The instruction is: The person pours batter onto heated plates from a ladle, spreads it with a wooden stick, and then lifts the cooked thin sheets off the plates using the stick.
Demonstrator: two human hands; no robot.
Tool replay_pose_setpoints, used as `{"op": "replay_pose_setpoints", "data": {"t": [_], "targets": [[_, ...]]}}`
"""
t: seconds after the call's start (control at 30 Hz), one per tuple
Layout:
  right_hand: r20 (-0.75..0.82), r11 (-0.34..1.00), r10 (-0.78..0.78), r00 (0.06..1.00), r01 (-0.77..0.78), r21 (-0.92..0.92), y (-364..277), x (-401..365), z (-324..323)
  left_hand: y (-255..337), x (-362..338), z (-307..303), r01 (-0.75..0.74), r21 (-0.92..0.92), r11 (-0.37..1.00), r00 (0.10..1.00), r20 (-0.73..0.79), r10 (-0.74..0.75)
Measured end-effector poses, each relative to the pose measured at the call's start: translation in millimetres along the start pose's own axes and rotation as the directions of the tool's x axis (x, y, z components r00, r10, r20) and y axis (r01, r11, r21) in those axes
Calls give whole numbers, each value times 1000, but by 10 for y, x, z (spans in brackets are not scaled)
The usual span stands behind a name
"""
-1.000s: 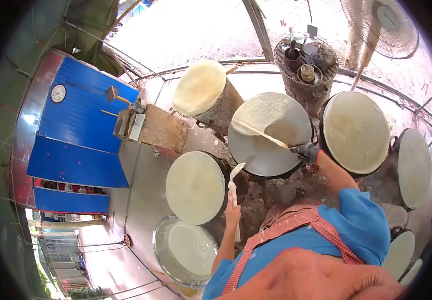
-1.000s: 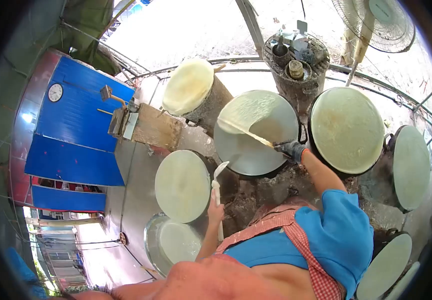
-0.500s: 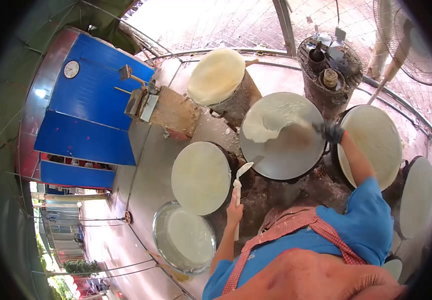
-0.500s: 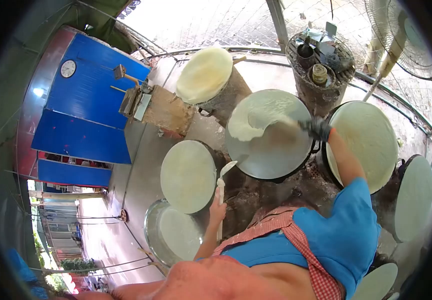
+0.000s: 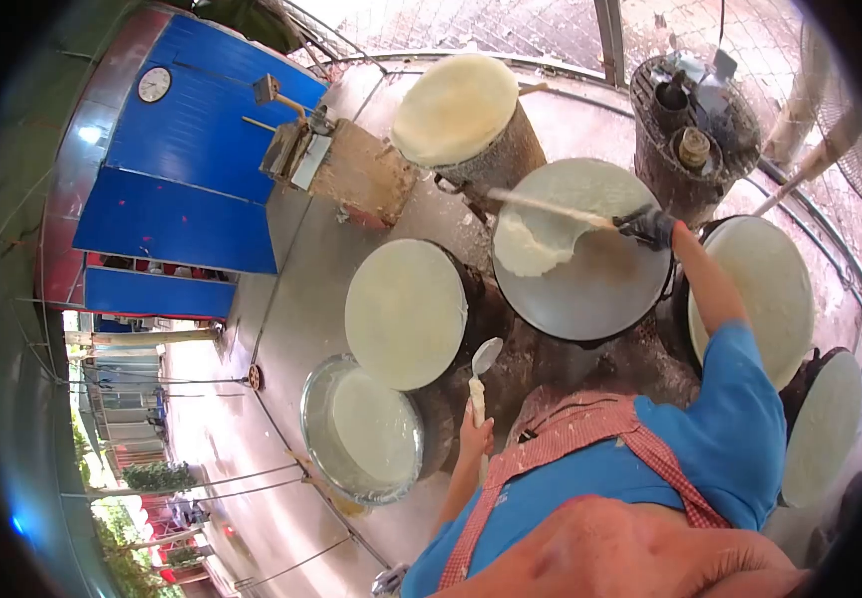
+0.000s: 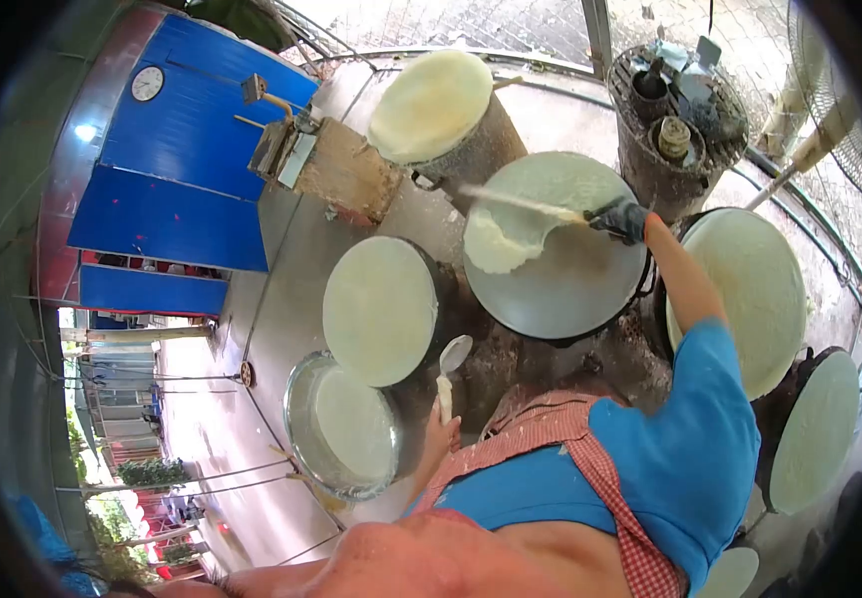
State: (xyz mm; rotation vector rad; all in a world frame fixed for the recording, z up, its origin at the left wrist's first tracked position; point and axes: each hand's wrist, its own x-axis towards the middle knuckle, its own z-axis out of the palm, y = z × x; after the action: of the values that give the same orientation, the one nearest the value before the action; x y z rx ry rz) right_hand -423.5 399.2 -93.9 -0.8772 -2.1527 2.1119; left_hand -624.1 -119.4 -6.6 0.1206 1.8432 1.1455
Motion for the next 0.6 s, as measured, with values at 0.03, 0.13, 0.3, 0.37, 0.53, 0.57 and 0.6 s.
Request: {"op": "replay_pose_setpoints", "data": {"t": [0.03,0.13,0.3,0.37,0.53,0.57,0.6], "targets": [[133,867,-281,951,310,-391,408,281,-74,-106,-4,-18,29,-47,998,999,18,-29],[414,538,-442,796,605,-587,346,-221,47,-421,-7,-104,78,-109,991,997,18,-77],[137,927,-261,956,288,-241,-364,-483,28,-589,-236,-138,85,-228,970,995,75,-70],[-87,972,184,979,-169,164,-522,-51,40,-581,-329,-168,81,-137,987,996,58,-74],[392,875,-303,869,416,-246,-347,155,76,-680,-494,-153,142,-498,855,990,76,-120],[474,849,-281,835,446,-283,-259,129,50,-744,-467,-144,133,-566,813,991,83,-104],[459,752,-348,817,536,-384,-140,62,-1,-876,-462,-174,143,-579,803,990,81,-117]]}}
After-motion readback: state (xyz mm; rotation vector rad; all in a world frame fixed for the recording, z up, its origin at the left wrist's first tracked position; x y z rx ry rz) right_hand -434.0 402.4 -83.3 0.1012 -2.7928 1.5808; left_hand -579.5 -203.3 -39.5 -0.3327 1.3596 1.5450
